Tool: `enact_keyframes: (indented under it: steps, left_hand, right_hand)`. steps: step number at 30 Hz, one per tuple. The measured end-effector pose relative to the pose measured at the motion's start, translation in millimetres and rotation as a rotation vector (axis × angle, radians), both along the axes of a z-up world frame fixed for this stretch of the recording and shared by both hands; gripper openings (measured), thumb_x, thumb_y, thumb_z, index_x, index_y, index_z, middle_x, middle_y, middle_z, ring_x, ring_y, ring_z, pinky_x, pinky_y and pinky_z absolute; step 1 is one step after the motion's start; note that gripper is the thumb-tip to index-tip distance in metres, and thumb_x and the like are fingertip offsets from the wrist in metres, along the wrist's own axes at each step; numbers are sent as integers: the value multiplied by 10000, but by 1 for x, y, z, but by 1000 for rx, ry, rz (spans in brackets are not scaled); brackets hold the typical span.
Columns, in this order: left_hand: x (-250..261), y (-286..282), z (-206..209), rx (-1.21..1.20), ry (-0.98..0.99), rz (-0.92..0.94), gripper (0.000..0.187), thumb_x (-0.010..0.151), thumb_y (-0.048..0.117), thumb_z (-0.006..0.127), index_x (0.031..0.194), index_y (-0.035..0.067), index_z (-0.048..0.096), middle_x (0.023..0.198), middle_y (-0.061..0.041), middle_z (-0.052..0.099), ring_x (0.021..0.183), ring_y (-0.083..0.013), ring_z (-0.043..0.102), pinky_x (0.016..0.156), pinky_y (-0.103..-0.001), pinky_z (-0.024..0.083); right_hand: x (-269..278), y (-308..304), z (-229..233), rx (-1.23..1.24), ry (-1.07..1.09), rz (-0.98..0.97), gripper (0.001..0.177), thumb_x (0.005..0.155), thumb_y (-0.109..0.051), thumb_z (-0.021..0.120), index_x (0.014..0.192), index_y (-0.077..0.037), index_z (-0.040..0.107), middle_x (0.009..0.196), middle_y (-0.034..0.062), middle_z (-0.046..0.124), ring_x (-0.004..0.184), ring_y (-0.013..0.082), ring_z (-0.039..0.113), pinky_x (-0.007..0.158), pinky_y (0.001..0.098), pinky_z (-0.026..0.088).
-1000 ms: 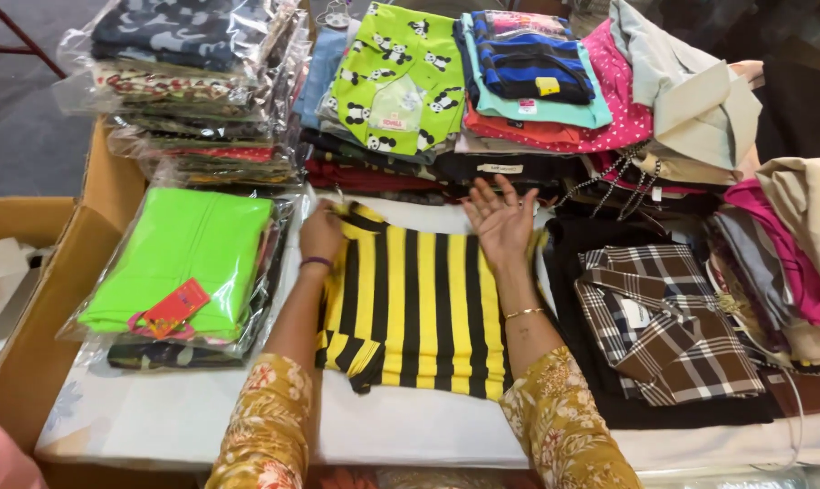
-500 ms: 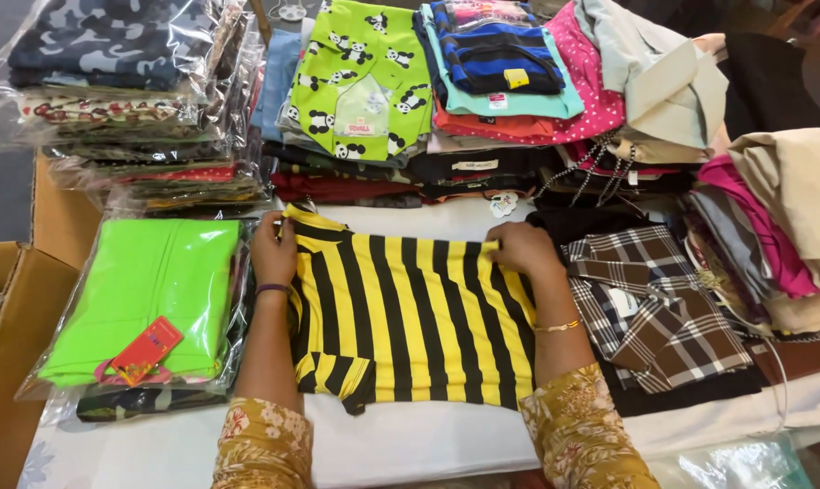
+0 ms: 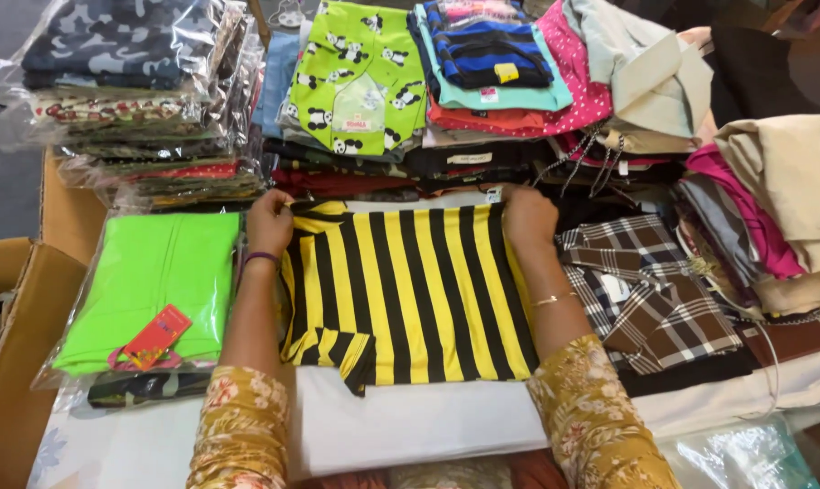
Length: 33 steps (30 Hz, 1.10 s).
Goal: Fold various clothing items and place them into clear plastic bags.
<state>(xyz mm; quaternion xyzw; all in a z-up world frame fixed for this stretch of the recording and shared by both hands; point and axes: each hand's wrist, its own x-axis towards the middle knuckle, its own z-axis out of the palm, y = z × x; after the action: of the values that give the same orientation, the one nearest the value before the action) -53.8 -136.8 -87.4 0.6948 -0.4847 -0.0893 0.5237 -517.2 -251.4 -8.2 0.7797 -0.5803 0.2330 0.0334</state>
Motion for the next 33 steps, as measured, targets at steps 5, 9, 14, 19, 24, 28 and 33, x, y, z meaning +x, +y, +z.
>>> enact_keyframes:
  steps: [5,9,14,19,24,28,33]
  left_hand:
    - [-35,86,71,23,-132,-136,151,879,16,596,982,77,688,901,-135,733,798,-275,708,765,-358,541]
    - [-50,126,81,627,-420,-233,231,795,40,620,948,142,759,951,-125,768,864,-335,713,798,-448,547]
    - [-64,106,65,339,-542,32,255,888,55,592,1092,114,734,991,-208,734,922,-403,692,841,-504,542]
    - [-69,81,42,446,-680,47,181,902,72,588,1024,85,722,1002,-173,716,955,-418,672,782,-511,554]
    - [-67,95,50,284,-824,80,116,849,83,618,887,96,727,966,-109,726,1019,-340,647,854,-494,495]
    - [-57,96,48,340,-880,188,119,928,76,606,964,108,715,970,-119,714,1035,-314,636,1008,-453,470]
    - [-59,91,40,324,-1016,324,116,907,120,620,996,117,696,994,-67,721,1090,-291,610,1051,-503,390]
  right_hand:
    - [-26,53,19,54,47,29,224,843,-97,654,965,-218,798,1022,118,753,917,370,718,782,481,568]
    - [-33,82,24,251,200,21,262,814,-108,661,993,-238,801,1042,120,752,945,339,719,800,464,564]
    - [-12,74,2,33,121,129,271,875,-76,622,1065,-184,781,1061,115,750,946,327,712,817,470,546]
    - [1,61,-21,-18,108,169,209,916,-130,628,1081,-135,757,1053,117,730,980,318,674,871,506,485]
    - [-7,64,-20,-85,114,107,93,903,-161,662,959,-139,733,1065,78,726,1162,298,604,1061,555,364]
    - [1,67,-14,-202,52,109,96,902,-147,659,973,-125,720,1019,74,733,1172,295,603,1124,602,313]
    - [8,60,-28,-159,99,70,123,919,-132,656,1008,-154,739,1004,72,737,1190,307,575,1152,655,265]
